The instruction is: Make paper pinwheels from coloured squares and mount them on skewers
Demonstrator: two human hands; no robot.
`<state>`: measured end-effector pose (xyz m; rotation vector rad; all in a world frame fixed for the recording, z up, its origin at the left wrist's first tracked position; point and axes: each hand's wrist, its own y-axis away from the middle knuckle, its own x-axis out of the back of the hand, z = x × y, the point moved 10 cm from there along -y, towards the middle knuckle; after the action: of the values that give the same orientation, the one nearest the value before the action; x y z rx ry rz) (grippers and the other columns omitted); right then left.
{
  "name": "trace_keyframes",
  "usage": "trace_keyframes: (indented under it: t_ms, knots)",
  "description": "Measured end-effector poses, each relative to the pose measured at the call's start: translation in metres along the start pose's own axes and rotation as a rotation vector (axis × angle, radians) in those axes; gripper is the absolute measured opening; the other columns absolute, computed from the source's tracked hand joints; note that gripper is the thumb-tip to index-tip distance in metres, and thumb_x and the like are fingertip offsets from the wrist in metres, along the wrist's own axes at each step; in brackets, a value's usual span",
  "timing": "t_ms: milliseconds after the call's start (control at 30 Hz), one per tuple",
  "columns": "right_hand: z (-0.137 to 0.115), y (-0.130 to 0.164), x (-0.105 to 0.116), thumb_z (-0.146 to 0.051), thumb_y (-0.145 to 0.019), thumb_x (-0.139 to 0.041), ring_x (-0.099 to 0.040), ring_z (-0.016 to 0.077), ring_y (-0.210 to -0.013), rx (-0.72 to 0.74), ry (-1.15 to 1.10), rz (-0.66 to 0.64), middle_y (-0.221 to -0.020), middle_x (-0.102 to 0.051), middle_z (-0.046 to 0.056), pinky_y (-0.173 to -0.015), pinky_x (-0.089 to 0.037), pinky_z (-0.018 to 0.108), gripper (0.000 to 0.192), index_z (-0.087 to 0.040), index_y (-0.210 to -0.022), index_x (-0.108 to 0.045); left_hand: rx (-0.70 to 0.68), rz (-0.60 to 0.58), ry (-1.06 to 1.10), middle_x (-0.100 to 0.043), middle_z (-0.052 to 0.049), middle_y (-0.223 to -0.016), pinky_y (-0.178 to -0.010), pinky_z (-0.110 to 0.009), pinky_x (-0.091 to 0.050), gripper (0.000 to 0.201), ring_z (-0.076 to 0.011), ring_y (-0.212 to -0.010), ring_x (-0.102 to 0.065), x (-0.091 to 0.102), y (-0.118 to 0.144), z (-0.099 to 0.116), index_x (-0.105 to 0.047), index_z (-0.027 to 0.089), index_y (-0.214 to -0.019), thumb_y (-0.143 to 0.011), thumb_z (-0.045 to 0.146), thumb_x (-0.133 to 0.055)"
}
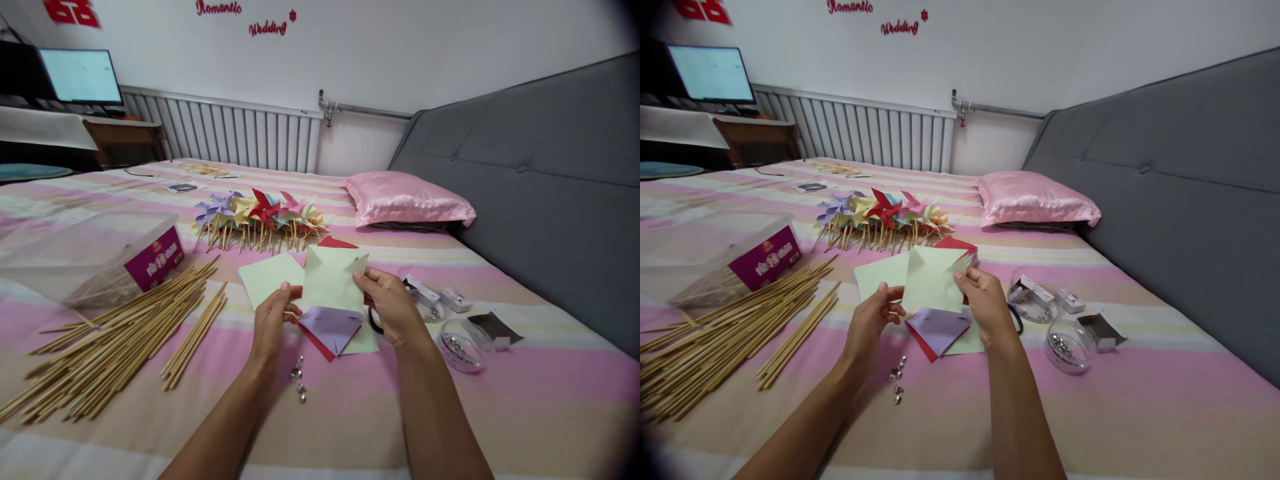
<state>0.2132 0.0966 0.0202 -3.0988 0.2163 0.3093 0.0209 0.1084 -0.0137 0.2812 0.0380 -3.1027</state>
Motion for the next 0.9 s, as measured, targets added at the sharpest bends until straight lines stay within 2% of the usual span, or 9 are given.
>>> trace_keyframes:
  t_ms: [67, 133, 233, 333, 533, 667, 767, 900]
  knots:
    - [0.008, 0.001, -0.011, -0.035, -0.070, -0.065, -0.064, 0.0151, -0.062, -0.046, -0.002, -0.080, -0.075, -0.071, 0.002, -0.061, -0.048, 0.025, 0.029, -0.015, -0.092, -0.066, 0.099, -0.090, 0.190, -0.066, -0.010, -0.082, -0.059, -0.028, -0.042, 0.057, -0.0172, -0.064, -0.058, -0.010, 0.001, -0.005, -0.066, 0.010, -0.089, -0.075, 0.062, -0.047]
    - [0.014, 0.002, -0.021, -0.036, -0.070, -0.066, -0.063, 0.0147, -0.060, -0.080, -0.007, -0.147, -0.073, -0.070, 0.002, -0.060, -0.048, 0.025, 0.030, -0.015, -0.091, -0.066, 0.108, -0.160, 0.256, -0.067, -0.009, -0.078, -0.059, -0.027, -0.042, 0.055, -0.0186, -0.066, -0.059, -0.019, 0.005, -0.002, -0.067, 0.010, -0.089, -0.075, 0.061, -0.049]
    - [0.020, 0.002, -0.029, -0.039, -0.070, -0.067, -0.059, 0.0124, -0.054, -0.099, 0.025, -0.194, -0.067, -0.068, 0.001, -0.053, -0.045, 0.022, 0.031, -0.014, -0.088, -0.067, 0.038, -0.165, 0.177, -0.068, -0.005, -0.075, -0.060, -0.025, -0.042, 0.042, -0.0179, -0.067, -0.059, -0.021, 0.010, 0.006, -0.068, 0.012, -0.084, -0.070, 0.051, -0.063]
    - [0.022, 0.002, -0.030, -0.042, -0.070, -0.067, -0.056, 0.0108, -0.050, -0.100, 0.074, -0.206, -0.062, -0.067, 0.000, -0.050, -0.043, 0.021, 0.031, -0.014, -0.083, -0.068, 0.024, -0.144, 0.078, -0.067, -0.003, -0.072, -0.059, -0.024, -0.042, 0.034, -0.0161, -0.064, -0.057, -0.020, 0.012, 0.003, -0.068, 0.013, -0.076, -0.064, 0.044, -0.072]
    - [0.019, 0.006, -0.037, -0.042, -0.060, -0.075, -0.064, 0.0183, -0.066, -0.077, 0.044, -0.278, -0.080, -0.071, 0.005, -0.063, -0.049, 0.029, 0.042, -0.015, -0.091, -0.068, 0.081, -0.191, 0.077, -0.066, -0.005, -0.068, -0.060, -0.026, -0.044, 0.033, -0.0171, -0.065, -0.057, -0.023, 0.011, -0.009, -0.068, 0.010, -0.075, -0.063, 0.040, -0.073]
    - [0.014, 0.006, -0.032, -0.034, -0.054, -0.080, -0.065, 0.0193, -0.069, -0.065, -0.016, -0.212, -0.085, -0.071, 0.006, -0.063, -0.051, 0.031, 0.049, -0.016, -0.096, -0.065, 0.133, -0.246, 0.055, -0.066, -0.007, -0.069, -0.059, -0.026, -0.043, 0.033, -0.0172, -0.064, -0.058, -0.029, 0.014, -0.012, -0.068, 0.009, -0.075, -0.061, 0.039, -0.074]
    - [0.015, 0.003, -0.022, -0.034, -0.050, -0.082, -0.064, 0.0176, -0.062, -0.077, -0.035, -0.110, -0.075, -0.071, 0.003, -0.059, -0.051, 0.030, 0.057, -0.018, -0.102, -0.062, 0.162, -0.262, 0.036, -0.067, -0.007, -0.069, -0.057, -0.024, -0.043, 0.034, -0.0158, -0.061, -0.057, -0.031, 0.017, -0.015, -0.068, 0.009, -0.073, -0.060, 0.039, -0.074]
    - [0.016, -0.001, -0.015, -0.036, -0.047, -0.082, -0.063, 0.0163, -0.056, -0.071, -0.043, -0.059, -0.070, -0.070, 0.002, -0.055, -0.050, 0.028, 0.057, -0.018, -0.098, -0.064, 0.182, -0.296, 0.020, -0.067, -0.008, -0.069, -0.055, -0.024, -0.042, 0.034, -0.0156, -0.059, -0.057, -0.035, 0.020, -0.016, -0.068, 0.008, -0.071, -0.059, 0.039, -0.075]
